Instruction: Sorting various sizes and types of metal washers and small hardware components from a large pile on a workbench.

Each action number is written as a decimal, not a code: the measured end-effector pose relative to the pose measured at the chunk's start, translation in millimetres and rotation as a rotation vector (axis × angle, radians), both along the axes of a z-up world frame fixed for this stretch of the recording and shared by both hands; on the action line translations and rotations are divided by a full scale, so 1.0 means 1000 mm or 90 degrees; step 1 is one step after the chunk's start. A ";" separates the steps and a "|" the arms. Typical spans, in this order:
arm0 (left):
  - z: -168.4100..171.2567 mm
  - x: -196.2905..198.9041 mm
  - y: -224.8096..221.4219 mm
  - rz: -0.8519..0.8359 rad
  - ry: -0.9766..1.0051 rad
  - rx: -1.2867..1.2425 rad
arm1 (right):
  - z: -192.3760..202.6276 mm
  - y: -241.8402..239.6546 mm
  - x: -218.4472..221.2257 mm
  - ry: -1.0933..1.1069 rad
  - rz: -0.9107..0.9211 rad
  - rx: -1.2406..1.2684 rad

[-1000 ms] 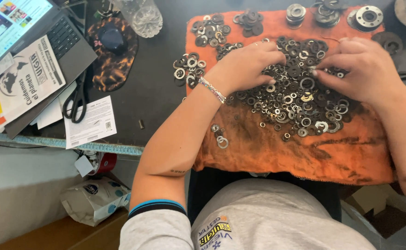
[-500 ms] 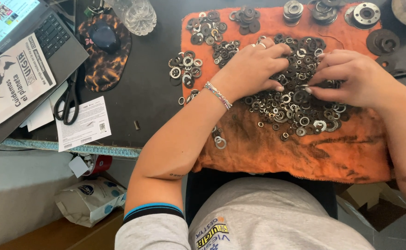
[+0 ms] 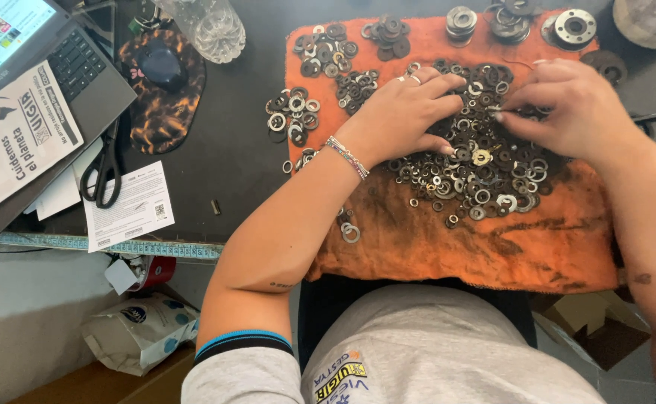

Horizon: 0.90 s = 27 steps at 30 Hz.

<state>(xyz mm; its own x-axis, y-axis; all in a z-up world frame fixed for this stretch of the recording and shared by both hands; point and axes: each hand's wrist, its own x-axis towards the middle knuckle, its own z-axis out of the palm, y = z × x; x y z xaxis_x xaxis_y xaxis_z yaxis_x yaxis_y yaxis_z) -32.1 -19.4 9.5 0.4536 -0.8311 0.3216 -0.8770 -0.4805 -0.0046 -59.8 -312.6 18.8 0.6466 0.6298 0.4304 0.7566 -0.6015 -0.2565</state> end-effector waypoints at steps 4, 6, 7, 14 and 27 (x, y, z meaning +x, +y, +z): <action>-0.005 0.002 0.000 0.017 0.005 0.011 | -0.006 0.009 -0.003 -0.069 0.000 -0.006; -0.009 0.005 0.002 0.004 -0.001 -0.009 | -0.003 0.013 -0.004 -0.004 0.044 -0.001; -0.007 0.005 0.004 0.004 0.001 -0.008 | 0.000 0.013 -0.005 -0.002 0.044 0.000; 0.008 0.008 0.010 0.044 -0.013 -0.044 | 0.018 0.005 -0.008 0.068 0.076 -0.019; -0.011 -0.007 -0.007 0.040 0.019 -0.018 | -0.011 -0.015 0.010 -0.074 0.000 -0.041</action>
